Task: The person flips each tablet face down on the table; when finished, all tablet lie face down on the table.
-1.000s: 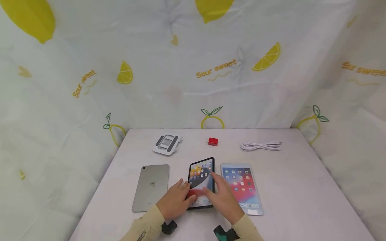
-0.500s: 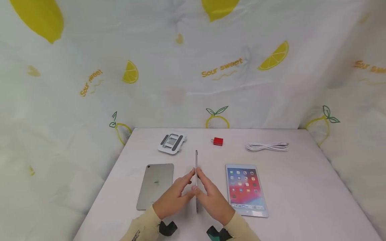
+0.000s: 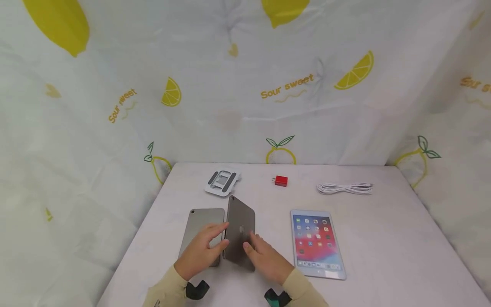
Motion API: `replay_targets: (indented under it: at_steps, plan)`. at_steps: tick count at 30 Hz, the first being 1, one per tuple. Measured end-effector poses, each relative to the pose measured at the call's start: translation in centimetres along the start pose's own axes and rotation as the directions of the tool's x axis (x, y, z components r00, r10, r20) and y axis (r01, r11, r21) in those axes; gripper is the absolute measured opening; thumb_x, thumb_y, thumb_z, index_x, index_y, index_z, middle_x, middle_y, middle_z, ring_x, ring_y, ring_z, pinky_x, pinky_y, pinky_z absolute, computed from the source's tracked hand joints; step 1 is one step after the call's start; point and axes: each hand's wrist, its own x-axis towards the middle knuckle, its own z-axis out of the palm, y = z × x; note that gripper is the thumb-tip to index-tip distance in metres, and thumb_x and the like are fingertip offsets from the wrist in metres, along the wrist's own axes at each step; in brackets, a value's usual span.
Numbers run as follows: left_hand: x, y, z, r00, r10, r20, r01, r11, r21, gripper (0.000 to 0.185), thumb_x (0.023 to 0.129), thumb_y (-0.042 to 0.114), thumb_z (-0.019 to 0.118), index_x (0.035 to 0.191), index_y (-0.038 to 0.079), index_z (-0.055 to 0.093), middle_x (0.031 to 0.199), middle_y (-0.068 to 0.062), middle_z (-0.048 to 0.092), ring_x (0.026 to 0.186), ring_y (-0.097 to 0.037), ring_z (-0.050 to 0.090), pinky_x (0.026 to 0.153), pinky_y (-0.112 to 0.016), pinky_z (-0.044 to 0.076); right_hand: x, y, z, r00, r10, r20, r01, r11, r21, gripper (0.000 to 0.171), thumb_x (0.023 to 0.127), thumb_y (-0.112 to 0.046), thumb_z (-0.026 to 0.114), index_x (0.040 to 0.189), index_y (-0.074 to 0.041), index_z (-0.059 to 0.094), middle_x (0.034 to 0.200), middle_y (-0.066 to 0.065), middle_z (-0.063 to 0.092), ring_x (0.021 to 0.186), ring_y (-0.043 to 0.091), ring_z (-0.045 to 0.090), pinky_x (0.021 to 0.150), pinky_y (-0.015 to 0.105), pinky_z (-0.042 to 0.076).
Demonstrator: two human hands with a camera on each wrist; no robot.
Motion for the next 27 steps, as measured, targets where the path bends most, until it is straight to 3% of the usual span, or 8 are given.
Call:
replay_targets:
  at_steps: [6, 14, 21, 27]
  plan:
    - [0.0, -0.8, 0.2, 0.999, -0.040, -0.001, 0.040, 0.995, 0.090, 0.046, 0.101, 0.011, 0.070, 0.145, -0.002, 0.064, 0.134, -0.012, 0.069, 0.124, -0.025, 0.062, 0.099, -0.048, 0.056, -0.4, 0.2, -0.2, 0.999, 0.030, -0.010, -0.031, 0.997, -0.073, 0.081, 0.113, -0.052, 0.046, 0.162, 0.011, 0.031, 0.167, 0.031, 0.031, 0.155, 0.051, 0.024, 0.121, 0.070, 0.022]
    - [0.8, -1.6, 2.5, 0.992, -0.098, 0.075, 0.083, 0.980, 0.180, 0.046, 0.101, 0.012, 0.074, 0.144, -0.003, 0.065, 0.131, -0.014, 0.071, 0.123, -0.026, 0.063, 0.098, -0.044, 0.057, -1.1, 0.5, -0.4, 0.988, 0.075, -0.135, -0.099, 0.979, -0.178, 0.080, 0.110, -0.053, 0.053, 0.158, 0.010, 0.041, 0.160, 0.037, 0.039, 0.150, 0.056, 0.033, 0.116, 0.073, 0.031]
    - [1.5, -1.2, 4.1, 0.990, -0.113, 0.087, 0.087, 0.964, 0.252, 0.044, 0.097, 0.009, 0.079, 0.137, -0.003, 0.069, 0.121, -0.014, 0.075, 0.114, -0.026, 0.067, 0.091, -0.041, 0.060, -1.4, 0.6, -0.5, 0.976, 0.110, -0.189, -0.154, 0.960, -0.235, 0.079, 0.109, -0.053, 0.055, 0.155, 0.011, 0.046, 0.155, 0.042, 0.041, 0.145, 0.057, 0.040, 0.113, 0.072, 0.036]
    - [1.5, -0.8, 5.1, 0.986, -0.128, 0.105, 0.090, 0.947, 0.309, 0.042, 0.098, 0.011, 0.079, 0.138, 0.000, 0.070, 0.124, -0.013, 0.075, 0.119, -0.029, 0.067, 0.095, -0.042, 0.060, -1.4, 1.0, -0.4, 0.968, 0.117, -0.221, -0.180, 0.939, -0.294, 0.081, 0.108, -0.055, 0.056, 0.154, 0.011, 0.048, 0.154, 0.041, 0.043, 0.142, 0.059, 0.043, 0.112, 0.073, 0.037]
